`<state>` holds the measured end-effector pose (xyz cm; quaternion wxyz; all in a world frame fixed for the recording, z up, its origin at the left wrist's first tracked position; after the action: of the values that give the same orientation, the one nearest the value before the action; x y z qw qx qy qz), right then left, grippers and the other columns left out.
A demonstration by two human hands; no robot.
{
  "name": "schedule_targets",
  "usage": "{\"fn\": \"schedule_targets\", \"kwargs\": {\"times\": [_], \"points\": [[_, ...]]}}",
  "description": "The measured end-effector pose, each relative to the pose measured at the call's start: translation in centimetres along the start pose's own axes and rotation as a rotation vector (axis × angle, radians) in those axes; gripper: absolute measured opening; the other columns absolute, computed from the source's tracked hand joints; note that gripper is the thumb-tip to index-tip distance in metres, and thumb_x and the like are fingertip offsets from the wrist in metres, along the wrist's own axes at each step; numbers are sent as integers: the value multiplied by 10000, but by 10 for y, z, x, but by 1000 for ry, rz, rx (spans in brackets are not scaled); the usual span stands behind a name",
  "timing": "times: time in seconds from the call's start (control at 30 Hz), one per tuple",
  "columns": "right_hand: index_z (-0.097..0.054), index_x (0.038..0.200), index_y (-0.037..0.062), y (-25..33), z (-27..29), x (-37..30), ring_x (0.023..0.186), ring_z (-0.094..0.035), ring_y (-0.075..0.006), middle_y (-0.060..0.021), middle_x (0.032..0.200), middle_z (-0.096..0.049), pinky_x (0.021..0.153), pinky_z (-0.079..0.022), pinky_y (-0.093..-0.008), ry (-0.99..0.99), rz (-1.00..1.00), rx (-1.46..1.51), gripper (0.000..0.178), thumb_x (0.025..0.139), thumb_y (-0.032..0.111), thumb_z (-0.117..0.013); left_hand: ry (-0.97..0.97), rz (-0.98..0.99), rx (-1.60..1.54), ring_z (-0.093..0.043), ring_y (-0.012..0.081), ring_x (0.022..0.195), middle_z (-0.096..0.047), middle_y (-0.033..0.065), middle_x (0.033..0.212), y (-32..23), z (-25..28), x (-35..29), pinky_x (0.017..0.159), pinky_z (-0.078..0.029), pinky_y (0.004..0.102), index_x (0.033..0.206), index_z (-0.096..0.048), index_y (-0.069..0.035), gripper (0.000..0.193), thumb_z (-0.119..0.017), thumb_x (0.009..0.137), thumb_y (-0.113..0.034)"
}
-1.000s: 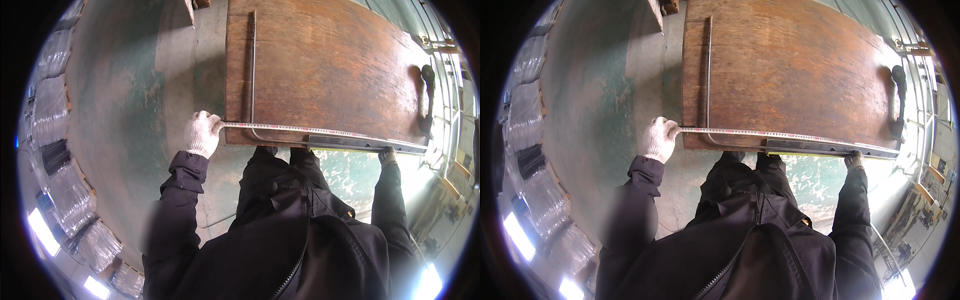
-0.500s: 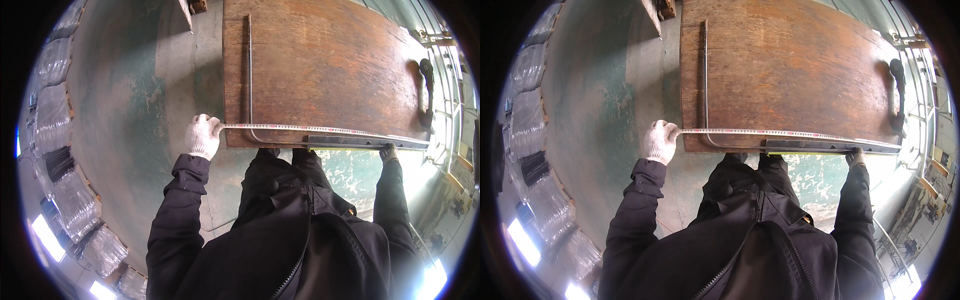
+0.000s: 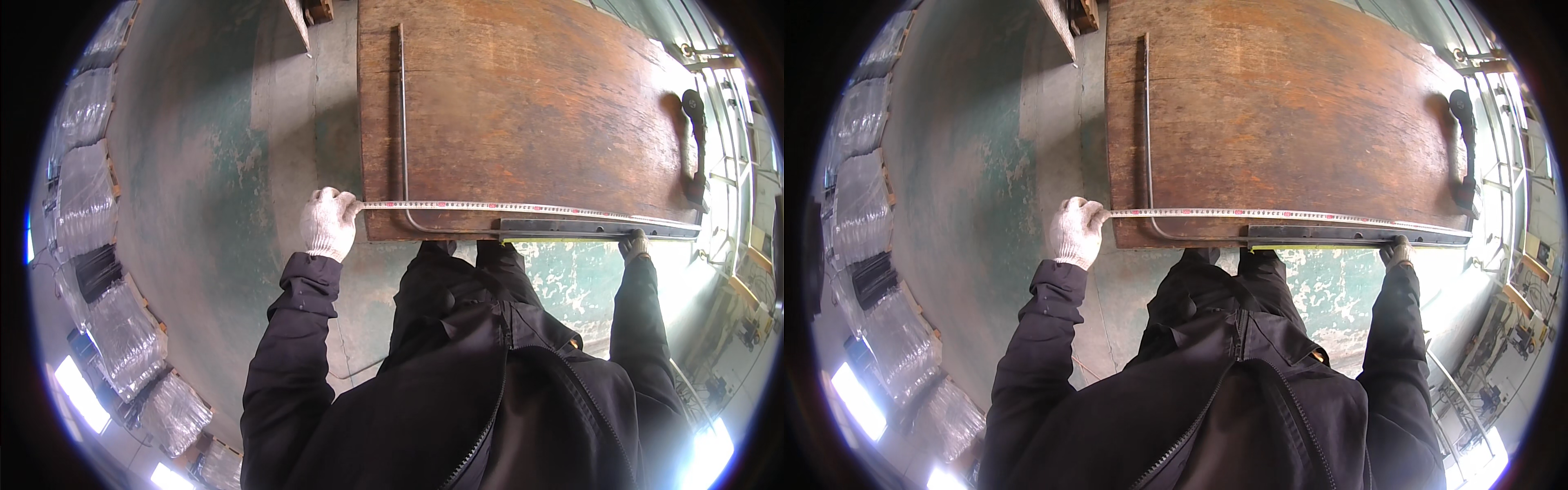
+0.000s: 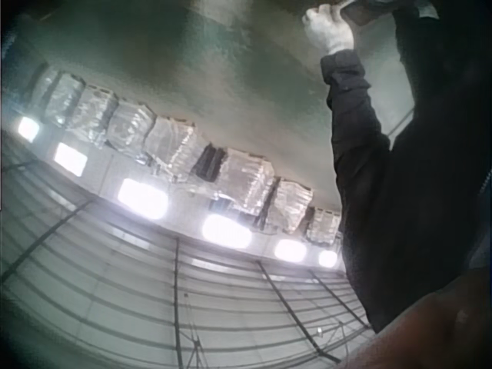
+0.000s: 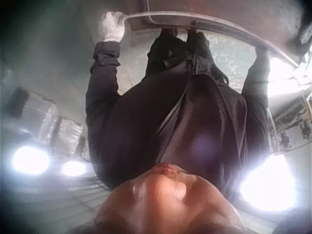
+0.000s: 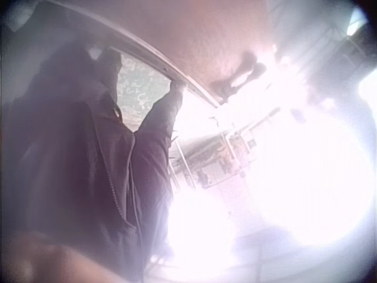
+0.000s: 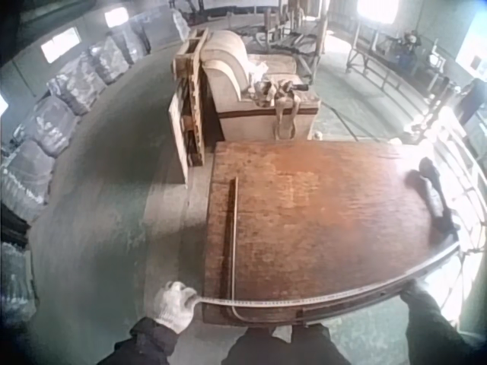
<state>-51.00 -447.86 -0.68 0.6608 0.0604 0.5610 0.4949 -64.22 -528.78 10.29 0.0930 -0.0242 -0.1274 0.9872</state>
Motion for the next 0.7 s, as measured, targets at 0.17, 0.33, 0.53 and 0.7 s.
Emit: {"fn": "schedule_targets", "kwargs": {"times": [0.17, 0.33, 0.53, 0.7], "points": [[-629, 923, 158, -5, 9, 24, 644, -503, -143, 33, 759, -485, 607, -479, -325, -42, -4, -5, 180, 1082, 243, -641, -1, 11, -11, -724, 342, 1029, -739, 68, 1033, 1, -3, -1, 875, -601, 506, 1018, -849, -177, 163, -842, 971, -333], [-715, 1305, 95, -14, 29, 67, 1064, -722, -289, -90, 1178, -736, 975, -647, -506, -31, -15, -67, 306, 1112, 326, -664, 6, 11, -6, -725, 339, 1026, -740, 65, 1034, 0, 0, 0, 867, -603, 503, 1019, -849, -179, 168, -840, 975, -341], [-702, 1313, 90, -13, 29, 69, 1082, -706, -295, -89, 1171, -717, 998, -646, -514, -31, -25, -55, 319, 1109, 332, -665, 13, 12, 3, -724, 342, 1006, -738, 66, 1030, -2, 1, 1, 866, -602, 503, 1015, -847, -179, 170, -836, 979, -345], [-699, 1101, 115, -17, 41, 94, 874, -624, -221, -30, 929, -635, 752, -564, -408, 100, -60, -35, 161, 1067, 271, -677, -13, -10, -84, -720, 378, 1042, -733, 90, 1047, -3, 9, -2, 891, -586, 515, 1002, -808, -161, 127, -820, 999, -287]]}}
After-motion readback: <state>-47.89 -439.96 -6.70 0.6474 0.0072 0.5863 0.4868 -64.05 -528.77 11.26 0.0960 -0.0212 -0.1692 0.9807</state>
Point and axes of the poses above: each hand's wrist, its own x-axis towards the middle knuckle, its own z-axis out of the back of the hand, y = z × x, the point moved 1 cm from there along x, towards the middle knuckle
